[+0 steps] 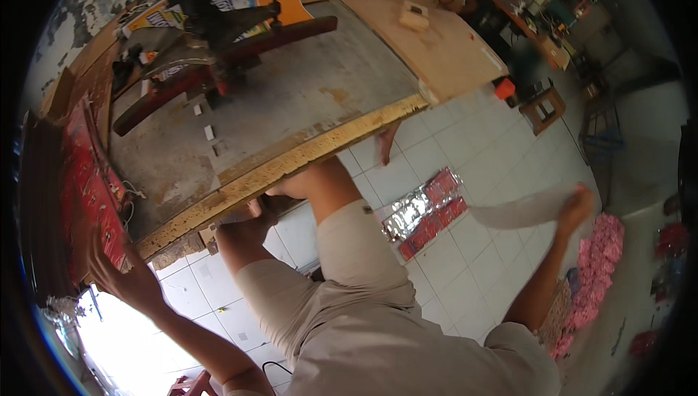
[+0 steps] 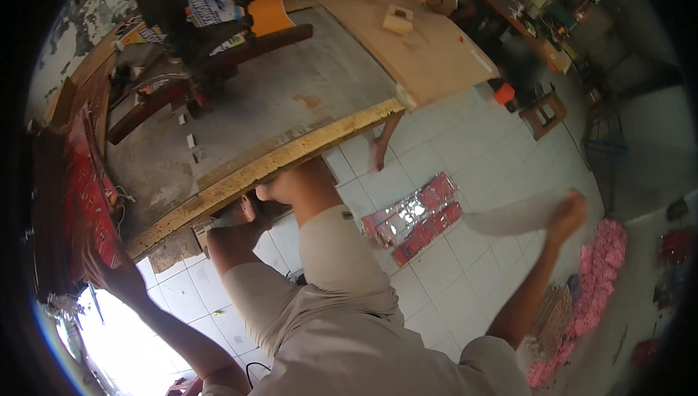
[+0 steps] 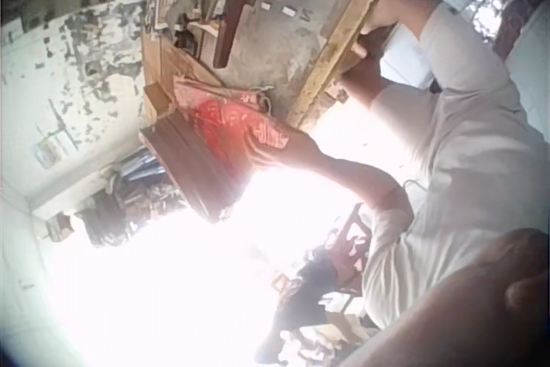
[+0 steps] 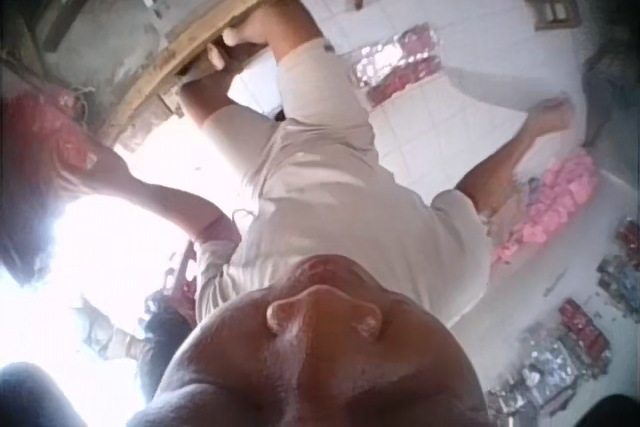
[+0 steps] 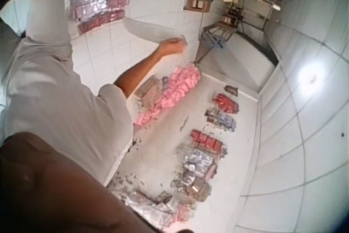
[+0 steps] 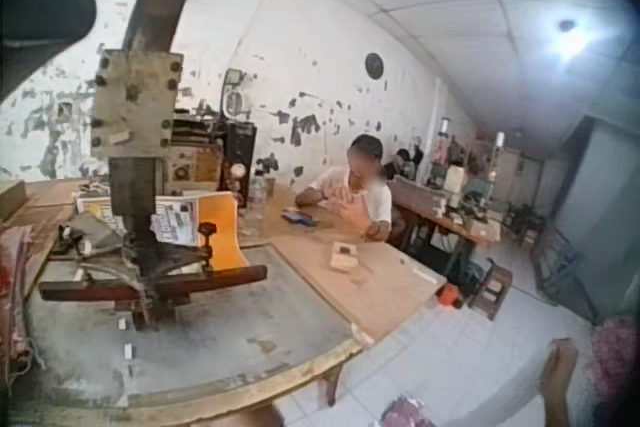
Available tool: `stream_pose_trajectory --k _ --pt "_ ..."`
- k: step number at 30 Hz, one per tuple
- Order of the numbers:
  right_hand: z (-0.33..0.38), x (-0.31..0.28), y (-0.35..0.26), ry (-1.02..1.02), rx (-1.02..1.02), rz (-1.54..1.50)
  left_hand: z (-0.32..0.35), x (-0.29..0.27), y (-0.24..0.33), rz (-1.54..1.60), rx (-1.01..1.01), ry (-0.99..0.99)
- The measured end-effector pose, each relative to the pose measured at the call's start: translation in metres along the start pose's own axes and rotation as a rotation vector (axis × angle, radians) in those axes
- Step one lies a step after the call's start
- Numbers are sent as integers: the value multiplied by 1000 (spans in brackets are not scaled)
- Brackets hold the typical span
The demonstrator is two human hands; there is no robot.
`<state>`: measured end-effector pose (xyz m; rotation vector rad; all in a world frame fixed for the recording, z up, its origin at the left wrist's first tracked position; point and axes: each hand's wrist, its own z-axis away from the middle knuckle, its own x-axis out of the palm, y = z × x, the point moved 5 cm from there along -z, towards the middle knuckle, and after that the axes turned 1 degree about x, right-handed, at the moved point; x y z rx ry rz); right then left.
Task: The person places long strips of red packaging onto a table, uses a wooden block to press them against a fixture, and repeats the process with multiple strips.
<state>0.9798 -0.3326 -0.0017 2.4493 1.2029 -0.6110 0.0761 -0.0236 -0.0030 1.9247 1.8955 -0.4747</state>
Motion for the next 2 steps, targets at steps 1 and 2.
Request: stream_pose_trajectory --k 1,2 --pt "28 14 -36 -124 45 -26 -5 1 -8 1 27 -78" --pt "70 31 -44 -227 125 -99 -9 7 -12 18 55 -166"
